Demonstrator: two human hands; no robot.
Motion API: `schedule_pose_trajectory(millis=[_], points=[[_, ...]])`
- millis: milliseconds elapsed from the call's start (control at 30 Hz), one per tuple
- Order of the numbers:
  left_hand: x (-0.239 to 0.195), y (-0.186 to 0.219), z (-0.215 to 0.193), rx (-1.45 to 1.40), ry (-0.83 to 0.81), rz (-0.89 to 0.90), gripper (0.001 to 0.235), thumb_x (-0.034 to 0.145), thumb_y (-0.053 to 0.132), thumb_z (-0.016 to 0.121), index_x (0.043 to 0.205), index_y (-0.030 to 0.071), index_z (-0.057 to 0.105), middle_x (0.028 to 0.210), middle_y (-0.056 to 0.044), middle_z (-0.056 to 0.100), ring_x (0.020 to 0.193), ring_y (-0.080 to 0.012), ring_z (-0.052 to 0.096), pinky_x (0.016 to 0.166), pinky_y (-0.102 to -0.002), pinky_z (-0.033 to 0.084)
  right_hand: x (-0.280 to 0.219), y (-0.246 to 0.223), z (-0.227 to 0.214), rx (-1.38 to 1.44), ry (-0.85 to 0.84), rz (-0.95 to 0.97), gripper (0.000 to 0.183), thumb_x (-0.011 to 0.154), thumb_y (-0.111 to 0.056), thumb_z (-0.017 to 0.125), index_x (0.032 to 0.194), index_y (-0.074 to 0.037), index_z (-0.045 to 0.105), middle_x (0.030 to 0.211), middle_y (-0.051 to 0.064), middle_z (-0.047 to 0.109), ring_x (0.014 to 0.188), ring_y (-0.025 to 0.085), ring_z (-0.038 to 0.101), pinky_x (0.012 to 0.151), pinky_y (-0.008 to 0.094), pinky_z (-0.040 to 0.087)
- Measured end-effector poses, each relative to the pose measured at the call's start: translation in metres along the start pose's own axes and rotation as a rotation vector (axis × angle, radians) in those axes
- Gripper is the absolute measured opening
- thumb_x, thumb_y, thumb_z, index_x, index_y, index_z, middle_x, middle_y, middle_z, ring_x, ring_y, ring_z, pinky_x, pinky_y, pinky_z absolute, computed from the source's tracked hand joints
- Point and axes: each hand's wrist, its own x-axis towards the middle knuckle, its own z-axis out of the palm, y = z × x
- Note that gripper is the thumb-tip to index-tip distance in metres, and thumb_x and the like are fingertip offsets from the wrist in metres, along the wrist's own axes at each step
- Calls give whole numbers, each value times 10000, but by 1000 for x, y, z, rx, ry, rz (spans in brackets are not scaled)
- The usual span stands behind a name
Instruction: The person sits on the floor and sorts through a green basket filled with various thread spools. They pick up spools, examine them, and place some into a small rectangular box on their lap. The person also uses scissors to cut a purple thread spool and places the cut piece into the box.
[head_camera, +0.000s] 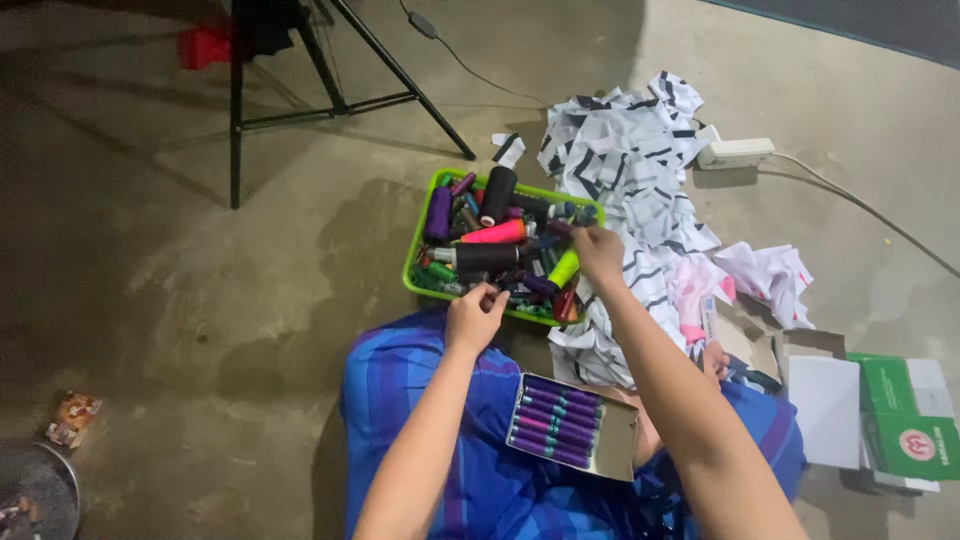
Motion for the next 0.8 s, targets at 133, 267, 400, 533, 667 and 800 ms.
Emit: schedule_pose_trajectory(millis=[133,267,400,533,667,800], points=[[3,-3,2,-3,-13,-16,183,836,405,767,830,229,717,663,-29,723,752,-312,744,681,-447,594,-9,-4,-9,305,47,148,262,882,-327,666,923,-101,790,626,85,667,527,210,639,494,351,527],[-1,-4,3,13,-35,-62,197,842,436,751,835,242,718,680,-25,731,776,-317,744,702,-460,595,-36,-16,-23,227,-5,97,262,865,-326,713,1034,-139,786,757,139,704,702,321,664,612,425,532],[2,2,-2,8,-46,-90,188,836,433,760,823,250,717,670,-6,727,780,-297,747,706,-442,598,-57,-37,-24,-114,-236,-136,375,851,-298,675,1204,-214,769,935,241,755,1009,520,680,930,609,540],[2,-2,4,-7,-20,-54,191,835,413,765,808,231,715,653,-27,720,748,-315,743,682,-447,592,-35,-4,-11,-154,-226,-126,399,812,-271,671,1198,-240,766,833,125,769,932,433,729,877,553,574],[1,-3,4,0,11,-41,191,825,418,780,810,237,719,656,-37,720,752,-319,743,685,-453,597,-11,-6,-17,-204,-81,-115,343,856,-338,680,1167,-233,779,925,132,767,994,444,711,908,550,560],[2,-3,4,-3,7,-54,205,820,413,789,818,217,726,661,-48,724,757,-321,746,681,-451,600,8,-16,-16,-326,-26,-198,344,898,-292,611,1159,-155,789,939,212,755,971,489,705,895,579,558]])
